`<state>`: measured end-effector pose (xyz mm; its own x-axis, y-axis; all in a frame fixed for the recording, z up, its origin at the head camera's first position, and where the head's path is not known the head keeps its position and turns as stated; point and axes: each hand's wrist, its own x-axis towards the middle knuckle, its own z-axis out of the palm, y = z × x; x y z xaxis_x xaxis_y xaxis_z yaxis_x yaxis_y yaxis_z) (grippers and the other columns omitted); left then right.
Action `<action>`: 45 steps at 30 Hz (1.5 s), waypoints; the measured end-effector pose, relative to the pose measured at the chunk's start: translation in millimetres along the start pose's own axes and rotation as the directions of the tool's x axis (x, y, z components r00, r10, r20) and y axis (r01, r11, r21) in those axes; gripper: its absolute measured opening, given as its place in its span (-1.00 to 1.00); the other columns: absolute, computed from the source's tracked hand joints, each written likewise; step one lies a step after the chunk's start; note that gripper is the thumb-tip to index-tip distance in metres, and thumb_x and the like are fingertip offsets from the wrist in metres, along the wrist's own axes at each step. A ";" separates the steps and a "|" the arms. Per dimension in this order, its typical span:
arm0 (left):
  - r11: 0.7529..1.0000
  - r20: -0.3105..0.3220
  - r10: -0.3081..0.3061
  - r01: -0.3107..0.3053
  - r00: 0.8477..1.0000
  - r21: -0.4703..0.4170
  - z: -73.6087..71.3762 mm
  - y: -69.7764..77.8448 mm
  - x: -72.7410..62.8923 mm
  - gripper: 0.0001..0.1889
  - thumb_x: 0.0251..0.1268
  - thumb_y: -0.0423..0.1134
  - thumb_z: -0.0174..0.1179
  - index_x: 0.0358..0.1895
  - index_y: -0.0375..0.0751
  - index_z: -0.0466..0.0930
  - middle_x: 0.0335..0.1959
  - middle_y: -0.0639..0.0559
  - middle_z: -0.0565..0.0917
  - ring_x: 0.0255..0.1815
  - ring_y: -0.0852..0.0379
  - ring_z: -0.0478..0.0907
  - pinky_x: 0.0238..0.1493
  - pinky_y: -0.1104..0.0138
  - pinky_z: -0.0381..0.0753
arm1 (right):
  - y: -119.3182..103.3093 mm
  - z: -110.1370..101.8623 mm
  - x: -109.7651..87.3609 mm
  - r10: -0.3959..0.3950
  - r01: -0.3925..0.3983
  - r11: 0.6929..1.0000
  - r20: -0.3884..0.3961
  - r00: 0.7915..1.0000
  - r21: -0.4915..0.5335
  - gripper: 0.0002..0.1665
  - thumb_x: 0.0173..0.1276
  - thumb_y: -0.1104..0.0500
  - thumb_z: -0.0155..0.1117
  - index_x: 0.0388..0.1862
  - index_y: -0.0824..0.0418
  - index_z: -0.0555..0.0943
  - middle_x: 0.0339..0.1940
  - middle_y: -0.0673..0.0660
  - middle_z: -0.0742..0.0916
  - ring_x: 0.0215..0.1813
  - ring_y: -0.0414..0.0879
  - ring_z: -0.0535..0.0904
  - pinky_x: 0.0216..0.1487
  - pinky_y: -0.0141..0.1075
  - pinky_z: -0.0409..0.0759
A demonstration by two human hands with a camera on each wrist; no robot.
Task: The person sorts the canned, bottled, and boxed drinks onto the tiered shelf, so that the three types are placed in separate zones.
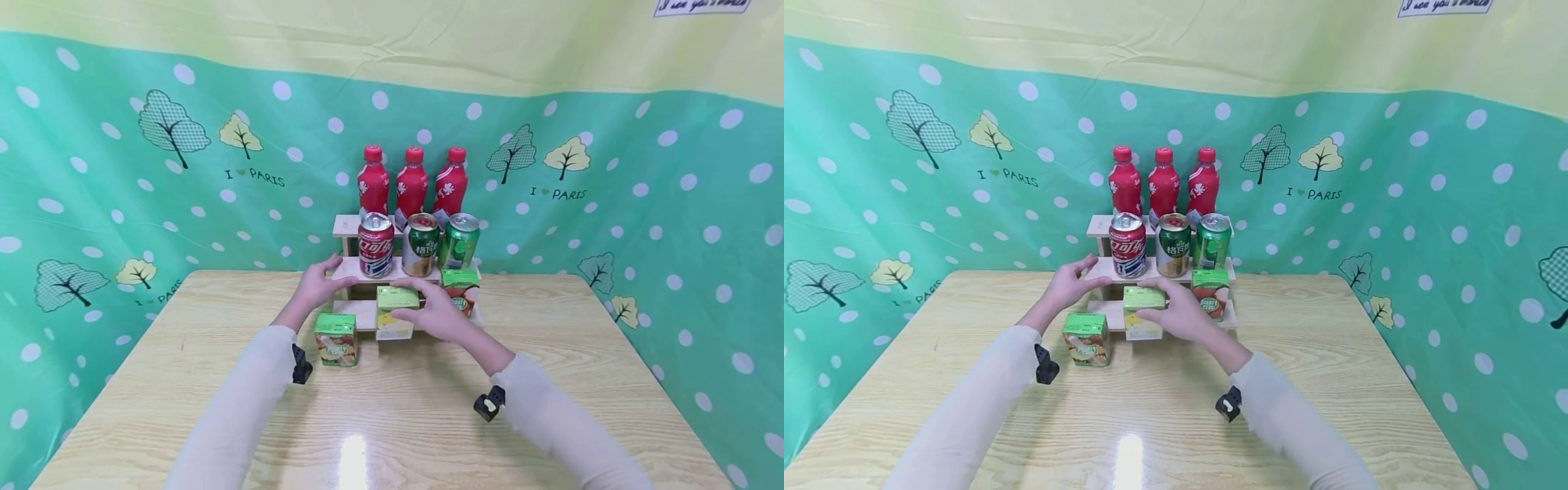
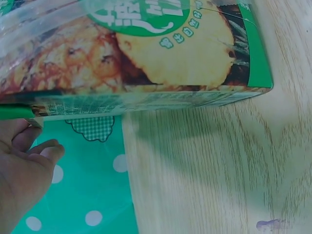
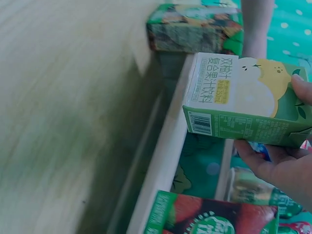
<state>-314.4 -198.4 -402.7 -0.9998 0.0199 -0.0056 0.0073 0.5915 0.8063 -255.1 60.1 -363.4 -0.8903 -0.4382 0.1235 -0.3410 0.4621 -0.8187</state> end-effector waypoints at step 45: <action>1.000 0.008 -0.009 0.009 1.000 0.019 0.1 -1.2 2.5 -0.09 0.04 0.21 0.27 0.42 -0.12 0.15 0.51 -0.02 0.03 0.53 -0.09 -0.07 0.48 0.01 0.05 | -17.2 -12.8 33.2 -0.027 0.077 0.841 0.101 0.995 -0.536 -0.38 0.23 0.14 0.33 0.29 0.13 0.44 0.25 0.17 0.50 0.31 0.04 0.38 0.33 -0.05 0.40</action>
<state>-316.9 -199.0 -403.8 -0.9996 0.0206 -0.0174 -0.0013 0.6069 0.7948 -282.6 47.5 -338.0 -0.8459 -0.5260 0.0882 -0.5170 0.7680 -0.3781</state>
